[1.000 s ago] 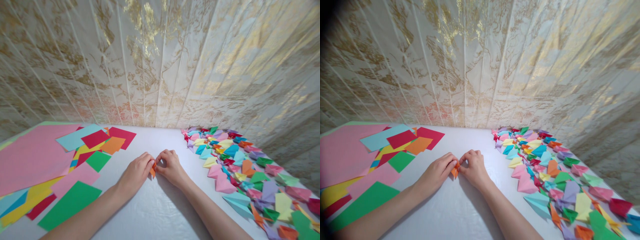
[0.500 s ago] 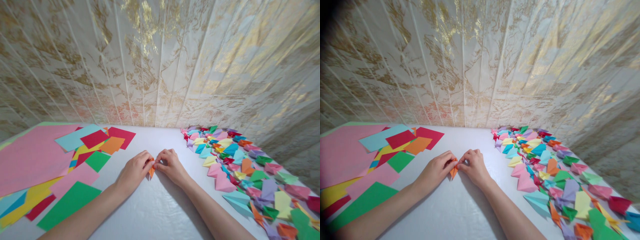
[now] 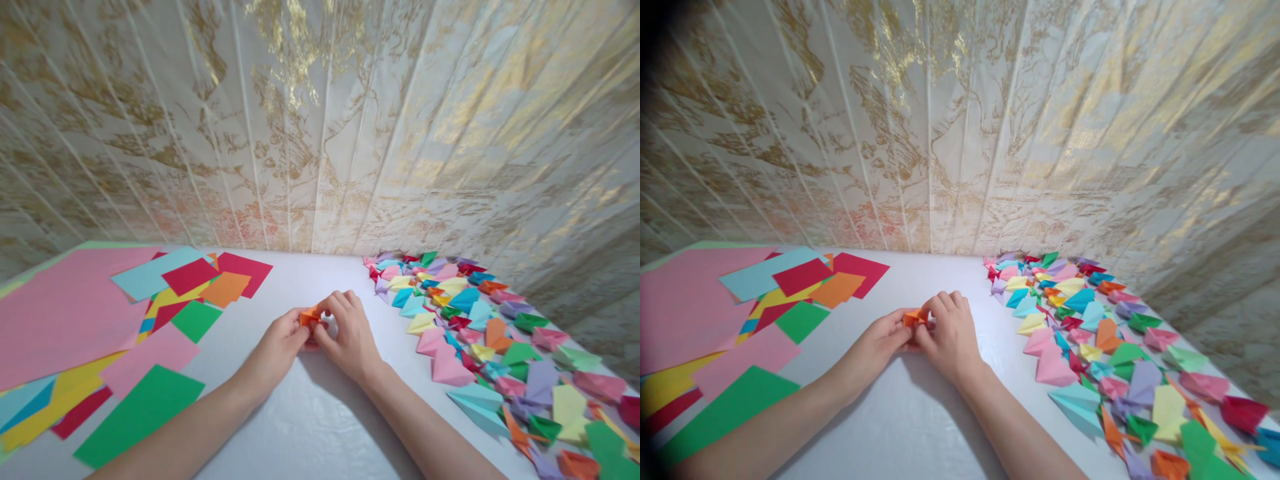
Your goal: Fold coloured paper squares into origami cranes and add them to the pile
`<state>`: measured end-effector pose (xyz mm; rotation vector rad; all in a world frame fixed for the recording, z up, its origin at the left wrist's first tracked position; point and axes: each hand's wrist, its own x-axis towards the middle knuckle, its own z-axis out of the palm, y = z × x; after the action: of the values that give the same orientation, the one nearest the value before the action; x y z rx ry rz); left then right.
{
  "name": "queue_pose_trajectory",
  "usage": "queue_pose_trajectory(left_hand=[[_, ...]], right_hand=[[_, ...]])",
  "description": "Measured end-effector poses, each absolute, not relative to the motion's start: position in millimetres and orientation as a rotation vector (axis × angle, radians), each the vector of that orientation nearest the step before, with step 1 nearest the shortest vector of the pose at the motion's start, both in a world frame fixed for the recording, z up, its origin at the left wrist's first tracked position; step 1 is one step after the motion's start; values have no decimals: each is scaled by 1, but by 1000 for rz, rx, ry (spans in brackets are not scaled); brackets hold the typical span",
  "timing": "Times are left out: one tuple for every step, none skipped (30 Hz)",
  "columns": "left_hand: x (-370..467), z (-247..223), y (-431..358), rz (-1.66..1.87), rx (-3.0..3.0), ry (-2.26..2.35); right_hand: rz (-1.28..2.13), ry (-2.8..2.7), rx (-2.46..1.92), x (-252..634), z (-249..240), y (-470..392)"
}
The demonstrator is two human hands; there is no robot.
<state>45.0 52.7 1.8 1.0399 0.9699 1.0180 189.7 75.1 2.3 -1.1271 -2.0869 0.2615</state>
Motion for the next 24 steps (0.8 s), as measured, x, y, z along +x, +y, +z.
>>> queue_pose_trajectory(left_hand=[[46, -1, 53, 1015, 1061, 963], [47, -3, 52, 1008, 1081, 957], [48, -5, 52, 999, 1097, 954], [48, -5, 52, 992, 1108, 955], [49, -5, 51, 985, 1110, 958], [49, -4, 51, 977, 1104, 963], [49, -3, 51, 966, 1093, 967], [48, -2, 51, 955, 1081, 970], [47, 0, 51, 944, 1071, 974], [47, 1, 51, 936, 1064, 980], [46, 2, 52, 932, 1060, 989], [45, 3, 53, 933, 1060, 1000], [44, 4, 53, 938, 1062, 1011], [43, 5, 54, 945, 1064, 1020], [43, 6, 54, 951, 1069, 1025], [42, 6, 54, 958, 1079, 1032], [42, 7, 55, 965, 1096, 1040], [42, 7, 55, 971, 1115, 1048], [42, 7, 54, 975, 1133, 1052], [42, 6, 54, 979, 1147, 1053], [42, 4, 54, 982, 1155, 1051], [41, 2, 54, 985, 1158, 1048], [40, 0, 55, 988, 1161, 1047], [40, -1, 55, 993, 1166, 1051]], right_hand=[[186, -2142, -1125, 189, 3, 74], [132, -2188, -1118, 189, 4, 73], [100, -2225, -1108, 189, 4, 73], [91, -2251, -1095, 189, 4, 73], [105, -2261, -1077, 190, 3, 74], [142, -2255, -1053, 191, 1, 74], [203, -2235, -1022, 191, 0, 75], [286, -2202, -985, 192, -1, 76], [382, -2162, -944, 193, -1, 77], [477, -2120, -904, 194, -1, 77], [566, -2084, -870, 195, 0, 77], [643, -2053, -856, 196, 1, 78], [708, -2025, -860, 196, 3, 77], [763, -2000, -879, 196, 4, 77], [811, -1977, -904, 196, 5, 78], [853, -1953, -927, 196, 5, 78], [889, -1926, -944, 196, 5, 78], [920, -1897, -956, 196, 5, 78], [946, -1870, -964, 196, 4, 78], [964, -1847, -973, 196, 3, 78], [973, -1830, -982, 197, 1, 78], [973, -1822, -988, 197, 0, 77], [965, -1824, -990, 197, 0, 77], [952, -1833, -991, 196, -1, 77]])
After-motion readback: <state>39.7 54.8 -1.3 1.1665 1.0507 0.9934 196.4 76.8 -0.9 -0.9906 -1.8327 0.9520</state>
